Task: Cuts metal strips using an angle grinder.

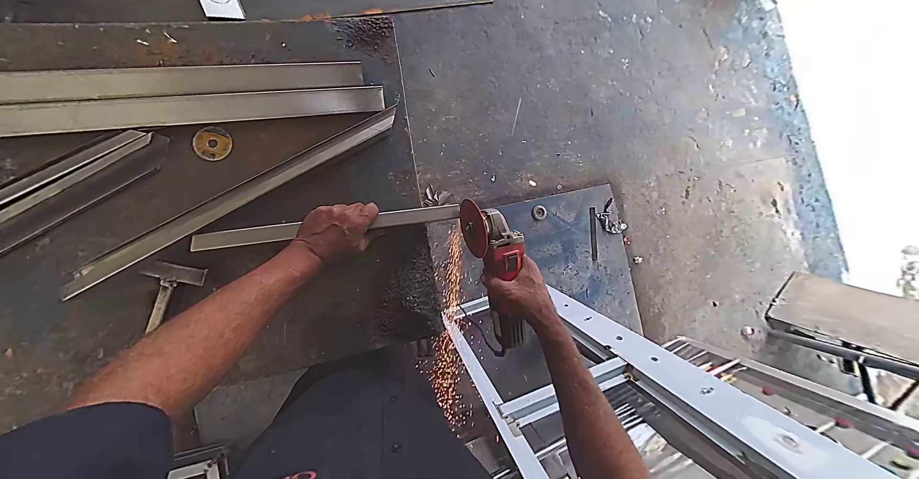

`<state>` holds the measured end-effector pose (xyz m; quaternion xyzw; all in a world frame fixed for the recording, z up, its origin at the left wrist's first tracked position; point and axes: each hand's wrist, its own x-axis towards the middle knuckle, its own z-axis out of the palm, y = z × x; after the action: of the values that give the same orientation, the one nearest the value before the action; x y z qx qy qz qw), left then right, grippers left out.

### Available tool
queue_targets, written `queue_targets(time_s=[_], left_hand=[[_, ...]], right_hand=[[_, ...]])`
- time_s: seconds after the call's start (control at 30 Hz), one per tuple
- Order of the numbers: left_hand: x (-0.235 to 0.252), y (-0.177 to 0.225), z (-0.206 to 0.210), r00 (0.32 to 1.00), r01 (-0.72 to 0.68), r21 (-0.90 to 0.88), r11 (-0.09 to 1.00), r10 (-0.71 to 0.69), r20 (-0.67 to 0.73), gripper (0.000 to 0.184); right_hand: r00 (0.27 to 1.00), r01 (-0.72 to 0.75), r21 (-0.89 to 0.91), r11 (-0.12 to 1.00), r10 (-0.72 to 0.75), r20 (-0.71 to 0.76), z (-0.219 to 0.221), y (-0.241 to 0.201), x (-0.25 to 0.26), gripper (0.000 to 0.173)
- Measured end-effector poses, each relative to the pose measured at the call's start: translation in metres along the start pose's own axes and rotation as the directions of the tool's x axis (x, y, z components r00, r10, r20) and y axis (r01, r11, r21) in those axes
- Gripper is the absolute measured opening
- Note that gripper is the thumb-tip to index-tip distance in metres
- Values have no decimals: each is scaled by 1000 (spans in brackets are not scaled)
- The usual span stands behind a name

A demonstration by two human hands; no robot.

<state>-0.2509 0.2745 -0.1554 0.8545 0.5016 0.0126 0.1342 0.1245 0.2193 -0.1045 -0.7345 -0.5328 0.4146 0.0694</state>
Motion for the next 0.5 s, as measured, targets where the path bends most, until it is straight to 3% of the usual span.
queue_targets(time_s=[0.5], left_hand=[[1, 0, 1, 1000, -3, -28, 1000, 3, -14, 36]], right_hand=[[1000, 25, -32, 999, -25, -1, -2, 0, 8, 72]])
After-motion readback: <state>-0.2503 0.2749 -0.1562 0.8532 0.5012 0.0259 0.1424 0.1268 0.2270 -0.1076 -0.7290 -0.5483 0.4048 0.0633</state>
